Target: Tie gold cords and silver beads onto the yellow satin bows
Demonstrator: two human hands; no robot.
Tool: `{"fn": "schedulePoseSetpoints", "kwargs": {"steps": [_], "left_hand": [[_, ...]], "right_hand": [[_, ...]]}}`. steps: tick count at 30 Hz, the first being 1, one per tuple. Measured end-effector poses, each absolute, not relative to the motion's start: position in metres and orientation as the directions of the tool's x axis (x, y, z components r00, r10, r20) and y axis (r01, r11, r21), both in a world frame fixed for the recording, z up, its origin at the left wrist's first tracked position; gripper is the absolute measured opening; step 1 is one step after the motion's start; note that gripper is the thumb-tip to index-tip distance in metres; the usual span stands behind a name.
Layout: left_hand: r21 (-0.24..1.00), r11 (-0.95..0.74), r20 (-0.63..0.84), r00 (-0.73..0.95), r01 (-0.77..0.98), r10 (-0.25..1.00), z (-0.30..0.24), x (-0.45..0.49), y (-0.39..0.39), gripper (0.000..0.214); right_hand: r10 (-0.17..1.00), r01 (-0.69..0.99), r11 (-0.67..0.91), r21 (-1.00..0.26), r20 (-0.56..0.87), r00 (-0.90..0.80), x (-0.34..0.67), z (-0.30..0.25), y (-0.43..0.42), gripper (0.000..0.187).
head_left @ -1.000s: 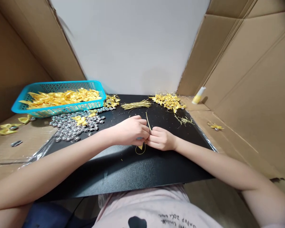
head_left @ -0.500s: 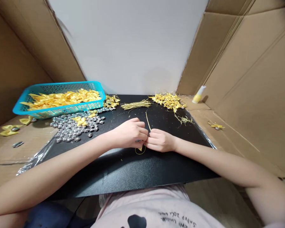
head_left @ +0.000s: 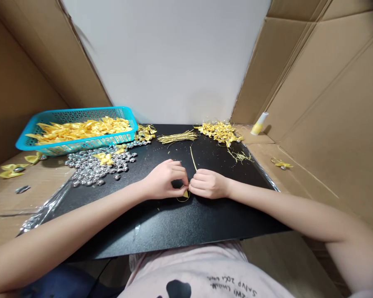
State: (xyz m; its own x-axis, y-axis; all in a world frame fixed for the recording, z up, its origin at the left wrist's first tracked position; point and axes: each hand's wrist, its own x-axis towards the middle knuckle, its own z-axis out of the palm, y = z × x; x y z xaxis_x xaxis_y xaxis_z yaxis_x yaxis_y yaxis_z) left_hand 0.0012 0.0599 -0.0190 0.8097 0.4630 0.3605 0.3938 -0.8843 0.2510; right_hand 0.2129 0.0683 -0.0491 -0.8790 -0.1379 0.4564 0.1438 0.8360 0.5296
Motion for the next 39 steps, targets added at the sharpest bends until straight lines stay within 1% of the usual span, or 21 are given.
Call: {"fn": "schedulePoseSetpoints", "kwargs": {"steps": [3,4,6,12,20,33,39], "left_hand": [[0.521,-0.759,0.36,0.705,0.391,0.611,-0.03,-0.004,0.053,0.007],[0.581,-0.717,0.355,0.672,0.385,0.649,-0.033,-0.005,0.051,0.007],[0.641,-0.667,0.347,0.632,0.38,0.693,-0.039,-0.005,0.049,0.008],[0.674,-0.642,0.362,0.593,0.366,0.719,-0.042,-0.001,0.047,0.01],[0.681,-0.632,0.365,0.576,0.37,0.731,-0.04,0.001,0.045,0.011],[0.678,-0.639,0.357,0.598,0.363,0.718,-0.043,0.0,0.046,0.011],[0.7,-0.598,0.323,0.573,0.391,0.753,-0.045,0.001,0.048,0.01]], "right_hand": [[-0.132,0.145,0.838,0.526,0.454,-0.881,0.213,-0.048,0.068,0.026],[-0.13,0.146,0.839,0.525,0.452,-0.883,0.214,-0.048,0.068,0.026],[-0.126,0.145,0.841,0.521,0.45,-0.884,0.214,-0.048,0.068,0.027],[-0.114,0.145,0.855,0.498,0.452,-0.885,0.215,-0.049,0.069,0.029],[-0.09,0.143,0.861,0.488,0.424,-0.901,0.215,-0.05,0.07,0.031],[-0.145,0.104,0.872,0.478,0.456,-0.878,0.213,-0.048,0.07,0.032],[-0.103,0.136,0.888,0.44,0.478,-0.872,0.213,-0.049,0.071,0.033]]}}
